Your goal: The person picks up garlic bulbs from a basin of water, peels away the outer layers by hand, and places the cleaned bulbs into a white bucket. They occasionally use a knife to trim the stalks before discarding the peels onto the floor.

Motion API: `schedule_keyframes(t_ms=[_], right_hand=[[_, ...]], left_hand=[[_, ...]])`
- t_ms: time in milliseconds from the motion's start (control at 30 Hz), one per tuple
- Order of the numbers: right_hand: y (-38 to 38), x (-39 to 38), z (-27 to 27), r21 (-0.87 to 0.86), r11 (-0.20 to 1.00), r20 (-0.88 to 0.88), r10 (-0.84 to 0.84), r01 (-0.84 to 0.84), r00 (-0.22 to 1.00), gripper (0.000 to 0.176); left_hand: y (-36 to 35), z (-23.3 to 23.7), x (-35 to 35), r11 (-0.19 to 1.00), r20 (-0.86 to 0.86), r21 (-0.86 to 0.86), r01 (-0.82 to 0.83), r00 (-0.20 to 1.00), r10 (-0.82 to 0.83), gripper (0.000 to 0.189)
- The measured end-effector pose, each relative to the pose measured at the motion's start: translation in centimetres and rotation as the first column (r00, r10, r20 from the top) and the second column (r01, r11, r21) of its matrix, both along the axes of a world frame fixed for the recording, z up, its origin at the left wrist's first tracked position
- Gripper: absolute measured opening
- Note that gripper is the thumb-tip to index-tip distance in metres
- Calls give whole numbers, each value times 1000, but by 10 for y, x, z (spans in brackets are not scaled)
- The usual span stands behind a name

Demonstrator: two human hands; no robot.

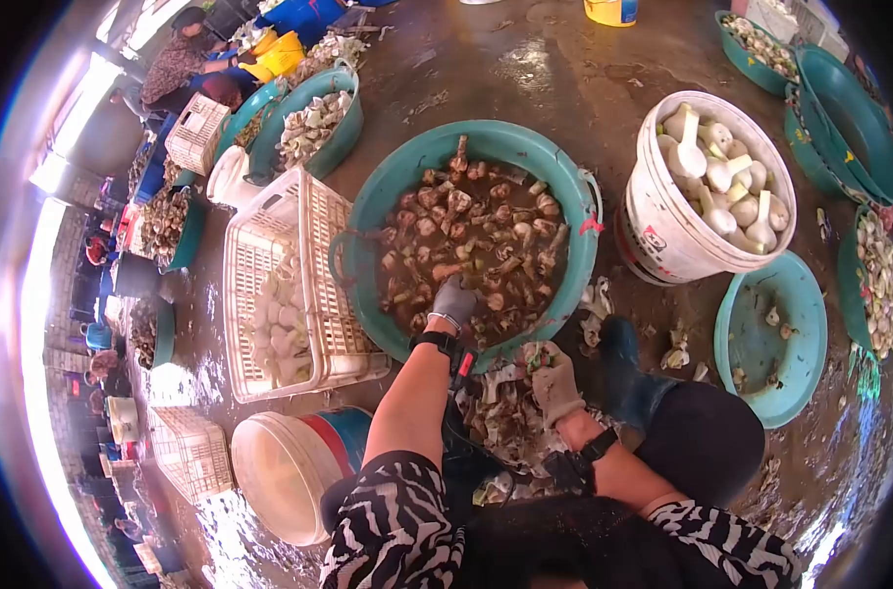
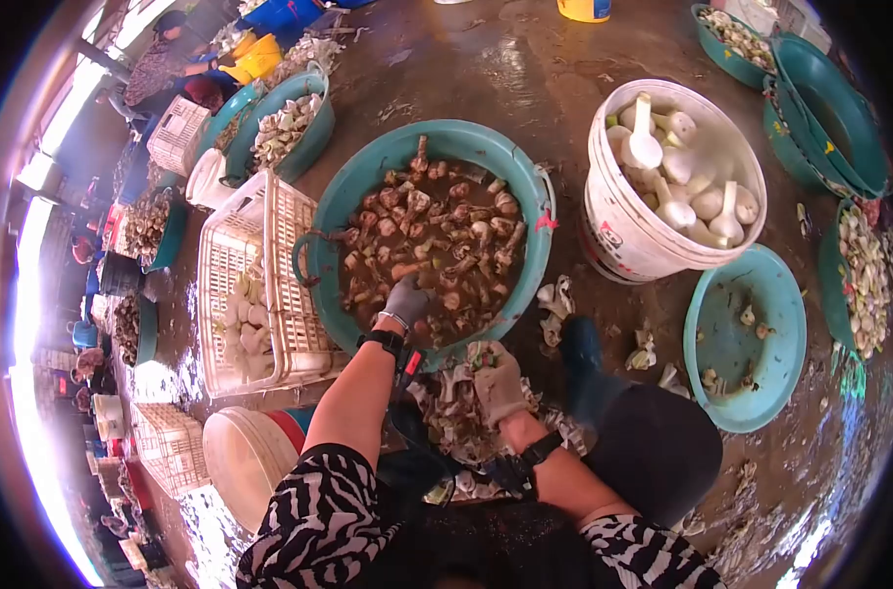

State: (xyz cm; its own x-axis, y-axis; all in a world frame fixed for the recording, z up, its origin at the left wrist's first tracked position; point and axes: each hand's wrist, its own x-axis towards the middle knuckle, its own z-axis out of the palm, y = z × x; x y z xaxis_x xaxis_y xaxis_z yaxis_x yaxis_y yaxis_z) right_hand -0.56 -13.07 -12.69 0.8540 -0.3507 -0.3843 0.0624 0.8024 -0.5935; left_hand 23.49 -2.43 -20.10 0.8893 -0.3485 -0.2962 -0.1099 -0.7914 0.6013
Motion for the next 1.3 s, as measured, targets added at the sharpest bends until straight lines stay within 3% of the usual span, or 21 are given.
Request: schedule_keyframes(t_ms=[100,133,233,367,467,533,633,700,767,800,833,867,900,933,967,1033,1300], right_hand=[[-3,5,-4,-186,980,-10,76,-77,997,20],[0,7,-12,-267,961,38,88,-75,995,21],[-2,6,-13,-278,928,-188,202,-249,961,20],[-9,13,-11,-186,950,-274,197,-253,941,20],[-8,20,8,-129,963,-278,196,-238,940,20],[-8,18,4,-203,949,-254,185,-240,949,20],[-10,12,-17,-163,972,-30,167,-170,986,25],[-17,14,0,-183,977,-22,103,-105,994,23],[-20,22,23,-311,950,-73,0,-23,997,20],[-19,26,32,132,989,-64,-52,60,997,18],[-20,25,31,-234,972,-79,-10,-9,997,18],[-18,23,19,-576,815,-101,7,-64,995,17],[-16,24,-1,-835,540,-127,-3,-106,992,17],[-14,28,-39,-714,697,-107,-4,-74,994,18],[-21,26,-22,-612,786,-111,30,-92,993,18],[-25,9,24,-362,920,-118,117,-152,986,19],[-24,-18,68,-417,843,-79,340,-341,937,21]], left_hand=[[-26,29,7,963,-72,268,39,997,-20,60],[-27,16,15,932,-103,343,116,991,-86,57],[-32,-38,32,904,-193,388,178,975,-109,52],[-29,-72,45,812,-280,391,434,896,-344,57],[-44,-20,38,847,-423,377,375,883,-203,50],[-37,-8,29,980,-320,105,166,939,-125,52],[-39,35,5,948,-372,-284,-141,928,27,62],[-38,79,-17,966,-267,-254,-56,964,-14,68],[-33,115,-43,963,20,102,250,967,-254,71],[-27,132,-61,950,-50,-10,311,949,-311,56],[-25,143,-77,913,22,75,400,915,-403,58],[-24,151,-94,865,98,167,474,865,-493,59],[-13,111,-104,872,262,185,454,832,-489,56],[-15,137,-116,887,173,147,438,872,-459,61],[-16,164,-128,904,83,114,413,902,-423,66],[-8,159,-144,907,164,-58,418,900,-404,68],[12,185,-187,907,284,-154,391,897,-338,72]])
